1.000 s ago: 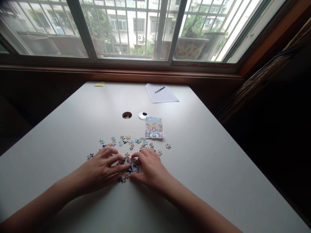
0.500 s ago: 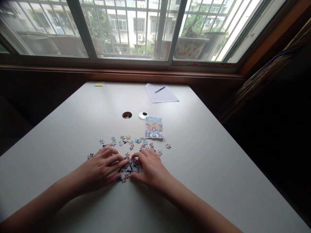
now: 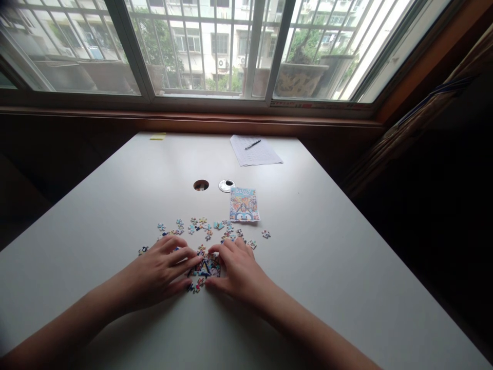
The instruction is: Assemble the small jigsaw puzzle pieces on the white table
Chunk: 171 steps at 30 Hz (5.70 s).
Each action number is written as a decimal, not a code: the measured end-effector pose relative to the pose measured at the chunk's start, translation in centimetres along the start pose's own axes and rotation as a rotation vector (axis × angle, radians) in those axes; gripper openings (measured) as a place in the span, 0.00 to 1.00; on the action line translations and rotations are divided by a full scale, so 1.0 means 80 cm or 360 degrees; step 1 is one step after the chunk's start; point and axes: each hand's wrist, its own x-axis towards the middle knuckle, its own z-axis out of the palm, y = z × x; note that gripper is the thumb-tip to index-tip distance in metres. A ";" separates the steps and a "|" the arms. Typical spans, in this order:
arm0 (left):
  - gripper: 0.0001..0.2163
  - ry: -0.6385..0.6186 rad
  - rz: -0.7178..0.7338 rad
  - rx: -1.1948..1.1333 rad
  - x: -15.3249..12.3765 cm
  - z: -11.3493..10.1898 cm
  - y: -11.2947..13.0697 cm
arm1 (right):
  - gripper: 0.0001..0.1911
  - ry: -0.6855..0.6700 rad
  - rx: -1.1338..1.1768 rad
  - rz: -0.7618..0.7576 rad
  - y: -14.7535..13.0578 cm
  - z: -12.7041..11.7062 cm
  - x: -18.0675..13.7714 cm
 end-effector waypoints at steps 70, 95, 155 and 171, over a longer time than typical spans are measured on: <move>0.15 0.0050 0.0042 -0.0107 0.000 -0.001 -0.005 | 0.28 -0.0019 0.0030 -0.0028 0.001 -0.006 -0.003; 0.17 0.0048 0.0041 -0.0064 -0.001 0.003 -0.017 | 0.28 -0.0026 0.0070 -0.0091 0.008 -0.016 -0.007; 0.15 0.0104 0.0029 -0.0090 -0.003 0.004 -0.018 | 0.26 0.0020 0.0087 -0.0065 0.013 -0.012 -0.004; 0.15 0.0059 0.0024 -0.0092 -0.003 0.003 -0.019 | 0.27 0.0034 0.0090 -0.0085 0.015 -0.012 -0.004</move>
